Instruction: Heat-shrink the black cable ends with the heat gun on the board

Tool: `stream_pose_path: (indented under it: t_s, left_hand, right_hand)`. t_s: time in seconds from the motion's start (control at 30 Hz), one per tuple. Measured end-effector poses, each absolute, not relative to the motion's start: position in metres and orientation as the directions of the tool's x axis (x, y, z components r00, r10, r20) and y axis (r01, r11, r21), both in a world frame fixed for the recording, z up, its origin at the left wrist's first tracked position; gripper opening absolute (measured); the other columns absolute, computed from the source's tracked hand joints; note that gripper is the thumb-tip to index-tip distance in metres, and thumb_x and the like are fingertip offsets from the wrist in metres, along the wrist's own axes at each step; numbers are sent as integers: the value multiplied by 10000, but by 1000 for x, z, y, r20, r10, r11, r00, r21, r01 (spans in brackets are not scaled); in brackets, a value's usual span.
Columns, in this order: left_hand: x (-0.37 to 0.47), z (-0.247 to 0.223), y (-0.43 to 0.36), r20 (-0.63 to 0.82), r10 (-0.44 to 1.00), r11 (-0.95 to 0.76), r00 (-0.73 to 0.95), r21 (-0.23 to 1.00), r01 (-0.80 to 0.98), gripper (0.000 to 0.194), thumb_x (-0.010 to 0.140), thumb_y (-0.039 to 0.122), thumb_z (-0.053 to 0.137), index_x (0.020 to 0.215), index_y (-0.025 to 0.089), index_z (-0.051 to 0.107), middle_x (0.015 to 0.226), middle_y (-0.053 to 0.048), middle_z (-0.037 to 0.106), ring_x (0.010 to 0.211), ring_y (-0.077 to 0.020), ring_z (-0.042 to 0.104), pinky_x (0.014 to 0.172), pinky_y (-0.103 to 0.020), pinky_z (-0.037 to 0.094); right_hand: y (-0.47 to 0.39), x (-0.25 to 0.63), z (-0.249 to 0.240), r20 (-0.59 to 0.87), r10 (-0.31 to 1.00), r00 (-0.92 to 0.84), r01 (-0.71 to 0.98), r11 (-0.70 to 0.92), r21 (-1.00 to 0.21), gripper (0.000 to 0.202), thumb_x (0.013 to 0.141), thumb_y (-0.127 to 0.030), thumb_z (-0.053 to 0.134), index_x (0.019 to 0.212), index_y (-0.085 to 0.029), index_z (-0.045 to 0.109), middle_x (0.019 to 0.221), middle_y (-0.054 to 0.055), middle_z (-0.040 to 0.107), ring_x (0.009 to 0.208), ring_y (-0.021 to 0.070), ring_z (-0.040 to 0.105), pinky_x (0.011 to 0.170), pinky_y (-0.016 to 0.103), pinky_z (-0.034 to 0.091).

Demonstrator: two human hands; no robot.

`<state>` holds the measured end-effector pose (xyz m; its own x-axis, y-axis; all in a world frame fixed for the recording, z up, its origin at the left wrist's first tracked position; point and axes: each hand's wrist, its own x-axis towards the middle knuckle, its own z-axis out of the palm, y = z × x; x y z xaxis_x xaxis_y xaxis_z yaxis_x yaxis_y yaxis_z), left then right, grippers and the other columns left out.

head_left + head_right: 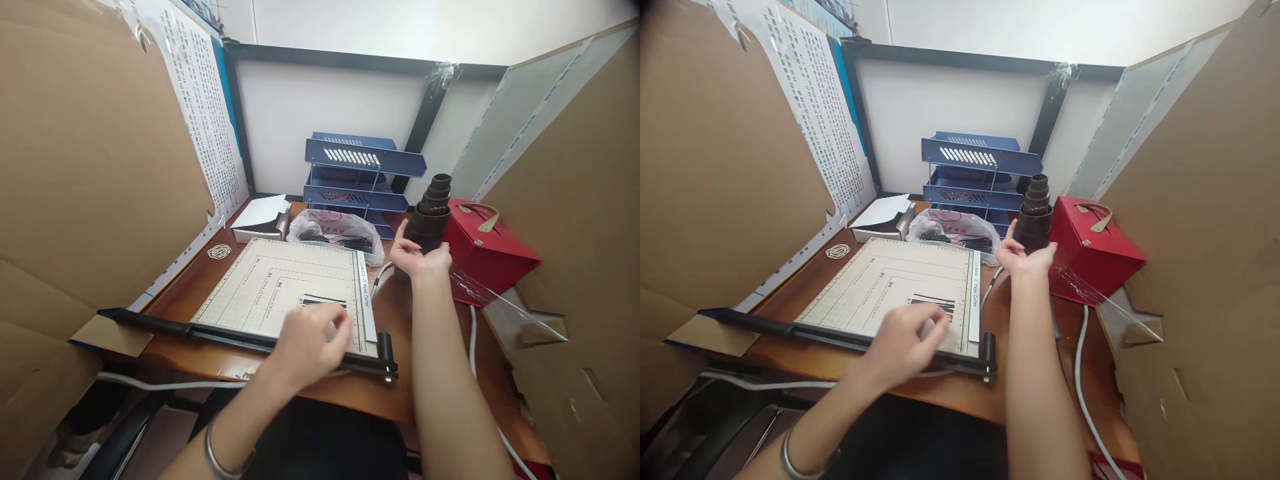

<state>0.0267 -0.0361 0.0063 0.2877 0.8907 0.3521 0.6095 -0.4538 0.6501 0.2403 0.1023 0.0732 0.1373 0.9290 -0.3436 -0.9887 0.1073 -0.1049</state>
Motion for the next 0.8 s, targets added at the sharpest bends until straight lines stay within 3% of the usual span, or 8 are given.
stream_pose_path:
  t_s: [0.1, 0.2, 0.3, 0.37, 0.47, 0.63, 0.73, 0.8]
  left_hand:
    - [-5, 13, -25, 295, 922, -385, 253, 605, 697, 318, 949, 204, 360, 912, 228, 675, 950, -22, 747, 918, -237, 660, 803, -384, 465]
    - [-21, 20, -17, 273, 928, -364, 252, 533, 763, 347, 1044, 317, 339, 1059, 237, 676, 1073, -35, 738, 1040, -267, 624, 877, -427, 476]
    - [-25, 24, -5, 306, 862, -505, 404, 455, 733, 336, 1034, 468, 500, 1204, 221, 652, 1249, -59, 698, 1196, -274, 566, 1016, -433, 453]
    - [-25, 26, 5, 243, 816, -578, 525, 360, 732, 423, 962, 481, 643, 1278, 202, 629, 1318, -83, 664, 1228, -289, 547, 1043, -439, 443]
    - [-22, 29, 20, 97, 792, -606, 603, 242, 758, 462, 902, 479, 716, 1250, 182, 647, 1288, -106, 659, 1179, -310, 563, 1000, -457, 460]
    - [-12, 34, 32, 0, 772, -625, 636, 186, 758, 270, 947, 405, 656, 1079, 171, 679, 1120, -94, 690, 1030, -284, 610, 885, -417, 469]
    - [-4, 33, 44, -25, 789, -600, 614, 182, 779, 226, 959, 387, 643, 1009, 169, 677, 1064, -88, 699, 992, -283, 618, 814, -389, 458]
    - [3, 31, 57, -11, 796, -594, 605, 179, 785, 226, 953, 394, 656, 967, 169, 680, 1026, -86, 700, 980, -283, 623, 779, -369, 446]
  right_hand:
    - [105, 243, 70, -332, 934, 129, -990, 101, -100, 755, 1003, -716, 105, 1217, -161, 569, 888, 116, 693, 752, 166, 709, 287, 105, 253]
    - [107, 247, 67, -314, 940, 132, -989, 105, -103, 740, 1020, -674, 80, 1164, -158, 590, 870, 110, 701, 613, 120, 629, 289, 106, 239]
    - [107, 251, 64, -290, 948, 135, -989, 109, -103, 699, 1040, -621, 88, 1103, -158, 609, 856, 87, 710, 444, 60, 425, 287, 119, 240]
    - [107, 255, 62, -275, 951, 138, -988, 115, -99, 674, 1047, -596, 93, 1066, -165, 610, 810, 66, 697, 417, 58, 361, 291, 129, 248]
    - [108, 259, 59, -270, 951, 149, -988, 129, -88, 656, 1044, -591, 84, 1026, -182, 597, 751, 49, 675, 416, 71, 343, 297, 140, 254]
    - [106, 253, 54, -292, 944, 153, -986, 128, -103, 664, 1006, -671, 78, 978, -202, 548, 693, 26, 631, 407, 66, 275, 315, 148, 254]
    - [96, 234, 57, -162, 984, 73, -962, 27, -271, 846, 911, -804, -37, 980, -201, 553, 770, 57, 647, 454, 77, 335, 367, 188, 315]
    - [90, 217, 62, -12, 1000, -26, -854, -28, -519, 876, 881, -871, 44, 998, -195, 588, 838, 65, 656, 482, 76, 350, 401, 211, 303]
